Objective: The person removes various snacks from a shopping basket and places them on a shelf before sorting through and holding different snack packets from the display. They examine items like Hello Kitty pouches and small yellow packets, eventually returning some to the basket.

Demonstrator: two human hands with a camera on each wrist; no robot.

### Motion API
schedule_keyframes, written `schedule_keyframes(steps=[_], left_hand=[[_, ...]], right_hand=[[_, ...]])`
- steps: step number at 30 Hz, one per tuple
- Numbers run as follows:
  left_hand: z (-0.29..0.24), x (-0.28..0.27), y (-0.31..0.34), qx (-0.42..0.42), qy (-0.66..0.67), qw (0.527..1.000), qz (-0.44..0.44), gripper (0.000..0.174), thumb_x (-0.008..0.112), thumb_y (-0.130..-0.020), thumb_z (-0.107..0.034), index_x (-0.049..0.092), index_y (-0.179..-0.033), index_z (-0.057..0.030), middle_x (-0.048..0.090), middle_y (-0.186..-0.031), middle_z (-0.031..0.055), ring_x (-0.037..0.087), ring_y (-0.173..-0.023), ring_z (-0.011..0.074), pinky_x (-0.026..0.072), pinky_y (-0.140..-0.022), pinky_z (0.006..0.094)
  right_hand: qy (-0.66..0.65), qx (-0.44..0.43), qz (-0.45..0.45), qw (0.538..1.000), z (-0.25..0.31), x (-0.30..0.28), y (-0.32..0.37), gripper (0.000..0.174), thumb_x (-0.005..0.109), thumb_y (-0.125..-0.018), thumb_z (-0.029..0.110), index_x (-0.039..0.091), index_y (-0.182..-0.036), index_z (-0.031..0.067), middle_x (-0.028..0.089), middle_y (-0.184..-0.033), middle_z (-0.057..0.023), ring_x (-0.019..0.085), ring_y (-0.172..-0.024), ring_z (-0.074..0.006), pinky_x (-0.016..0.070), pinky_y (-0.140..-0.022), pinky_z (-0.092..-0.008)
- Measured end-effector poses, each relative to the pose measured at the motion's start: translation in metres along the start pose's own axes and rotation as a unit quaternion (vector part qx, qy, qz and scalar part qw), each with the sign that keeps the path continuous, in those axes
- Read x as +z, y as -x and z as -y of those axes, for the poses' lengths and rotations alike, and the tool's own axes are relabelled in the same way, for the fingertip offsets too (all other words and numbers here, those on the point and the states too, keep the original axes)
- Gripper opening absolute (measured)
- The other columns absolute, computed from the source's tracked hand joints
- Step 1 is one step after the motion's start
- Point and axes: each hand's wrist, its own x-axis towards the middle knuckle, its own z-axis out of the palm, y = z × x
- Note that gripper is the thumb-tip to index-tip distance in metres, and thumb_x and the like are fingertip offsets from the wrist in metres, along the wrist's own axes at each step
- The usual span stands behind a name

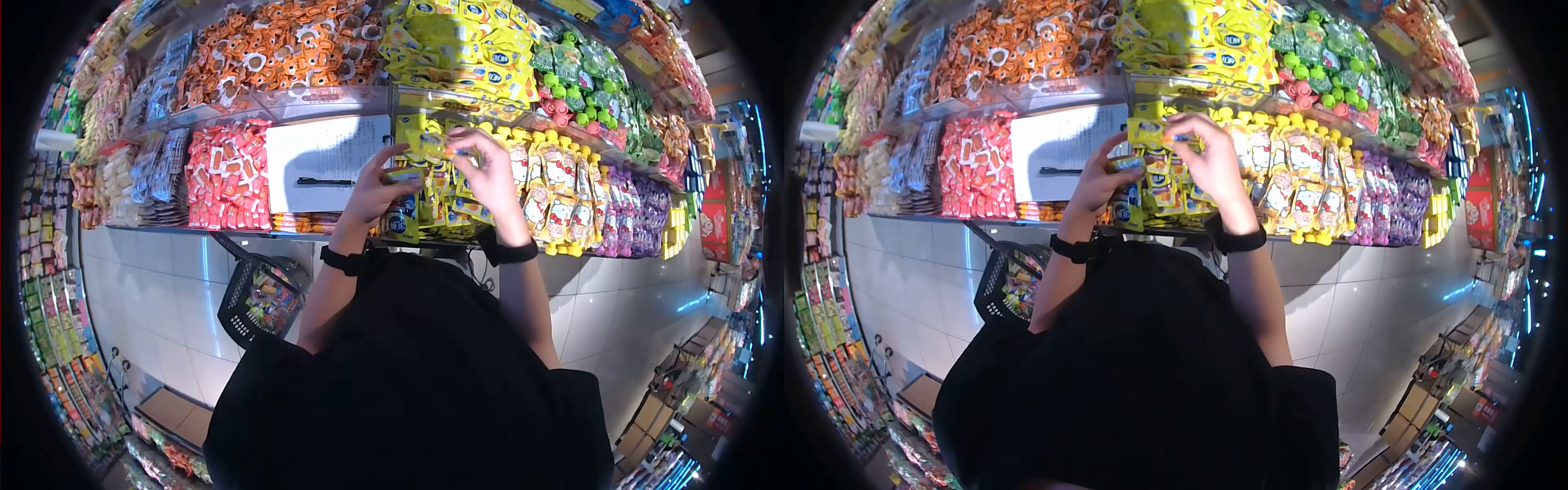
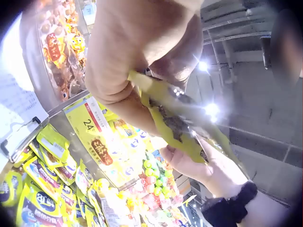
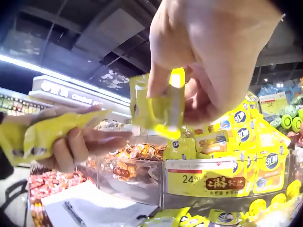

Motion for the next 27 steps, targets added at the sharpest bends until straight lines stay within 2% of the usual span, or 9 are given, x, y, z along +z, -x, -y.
schedule_keyframes(steps=[7, 9, 13, 19, 21, 23, 25, 26, 27], left_hand=[[0.002, -0.001, 0.004, 0.019, 0.057, 0.998, 0.018, 0.064, 0.07, -0.075, 0.005, 0.041, -0.131, -0.0045, 0.061, -0.107, 0.0123, 0.063, -0.091, 0.016, 0.0546, -0.075, 0.0269], [0.003, -0.002, 0.004, 0.004, 0.061, 0.998, 0.014, 0.064, 0.072, -0.073, 0.004, 0.043, -0.13, -0.003, 0.059, -0.11, 0.0123, 0.062, -0.094, 0.0163, 0.0538, -0.078, 0.0271], [0.004, -0.001, 0.003, -0.007, 0.043, 0.999, -0.005, 0.051, 0.072, -0.075, 0.001, 0.051, -0.121, -0.0011, 0.058, -0.109, 0.0115, 0.064, -0.085, 0.0149, 0.0548, -0.072, 0.0253], [0.0, 0.001, -0.004, -0.028, 0.019, 0.999, -0.039, 0.031, 0.067, -0.082, -0.004, 0.056, -0.112, -0.0055, 0.063, -0.092, 0.0037, 0.061, -0.069, 0.0077, 0.0497, -0.054, 0.0194], [0.008, -0.002, -0.011, -0.036, 0.064, 0.988, -0.139, 0.027, 0.064, -0.085, -0.008, 0.056, -0.111, -0.0063, 0.063, -0.089, 0.002, 0.06, -0.067, 0.0073, 0.0475, -0.051, 0.02], [0.019, -0.008, -0.014, -0.021, 0.118, 0.982, -0.145, 0.026, 0.064, -0.087, -0.011, 0.056, -0.111, -0.0067, 0.063, -0.09, 0.0019, 0.06, -0.072, 0.008, 0.0482, -0.054, 0.0214], [0.015, -0.005, -0.012, 0.017, 0.199, 0.971, -0.13, 0.026, 0.063, -0.088, -0.014, 0.056, -0.112, -0.0065, 0.064, -0.089, 0.0018, 0.061, -0.077, 0.0096, 0.0491, -0.059, 0.0231], [0.017, -0.007, -0.012, 0.042, 0.206, 0.972, -0.109, 0.027, 0.061, -0.089, -0.015, 0.054, -0.113, -0.0051, 0.063, -0.092, 0.0027, 0.061, -0.08, 0.011, 0.0493, -0.064, 0.0241], [0.017, -0.009, -0.012, 0.046, 0.208, 0.97, -0.112, 0.027, 0.061, -0.089, -0.015, 0.054, -0.113, -0.0051, 0.063, -0.092, 0.0027, 0.061, -0.08, 0.011, 0.0493, -0.064, 0.0241]], right_hand=[[0.033, -0.071, -0.081, 0.994, -0.013, 0.01, 0.016, 0.035, 0.055, -0.068, -0.015, 0.068, -0.093, 0.0052, 0.058, -0.119, -0.013, 0.055, -0.111, -0.0239, 0.0431, -0.092, -0.034], [-0.127, 0.092, 0.033, 0.987, -0.012, 0.003, 0.022, 0.036, 0.048, -0.069, -0.017, 0.067, -0.094, 0.0016, 0.061, -0.111, -0.0137, 0.056, -0.109, -0.0222, 0.0424, -0.093, -0.0334], [-0.127, 0.077, 0.031, 0.988, -0.008, -0.001, 0.026, 0.034, 0.045, -0.072, -0.016, 0.064, -0.096, -0.001, 0.065, -0.099, -0.011, 0.059, -0.1, -0.019, 0.0433, -0.09, -0.0306], [-0.195, 0.143, -0.093, 0.966, -0.006, -0.006, -0.005, 0.041, 0.055, -0.086, -0.003, 0.044, -0.124, 0.0039, 0.064, -0.096, -0.0114, 0.064, -0.076, -0.0154, 0.0536, -0.058, -0.0244], [-0.123, 0.258, -0.167, 0.944, 0.037, -0.026, -0.047, 0.048, 0.055, -0.088, 0.002, 0.036, -0.132, 0.0032, 0.058, -0.113, -0.0157, 0.063, -0.083, -0.0168, 0.0534, -0.071, -0.0286], [-0.309, 0.154, -0.185, 0.92, 0.011, -0.051, -0.095, 0.062, 0.057, -0.09, 0.016, 0.023, -0.141, 0.0032, 0.047, -0.127, -0.0226, 0.062, -0.094, -0.0236, 0.0519, -0.078, -0.0329], [-0.154, 0.231, -0.205, 0.939, 0.018, -0.061, -0.123, 0.075, 0.055, -0.091, 0.032, 0.012, -0.145, 0.0031, 0.037, -0.135, -0.0261, 0.056, -0.107, -0.0318, 0.0472, -0.088, -0.0376], [0.01, 0.162, -0.209, 0.964, -0.009, -0.068, -0.132, 0.08, 0.054, -0.09, 0.04, 0.01, -0.145, 0.0035, 0.034, -0.138, -0.0269, 0.054, -0.112, -0.0326, 0.0428, -0.093, -0.0373], [0.196, 0.067, -0.236, 0.949, -0.005, -0.06, -0.124, 0.07, 0.057, -0.089, 0.04, 0.029, -0.14, 0.001, 0.047, -0.13, -0.0218, 0.058, -0.1, -0.0267, 0.0437, -0.089, -0.0334]])
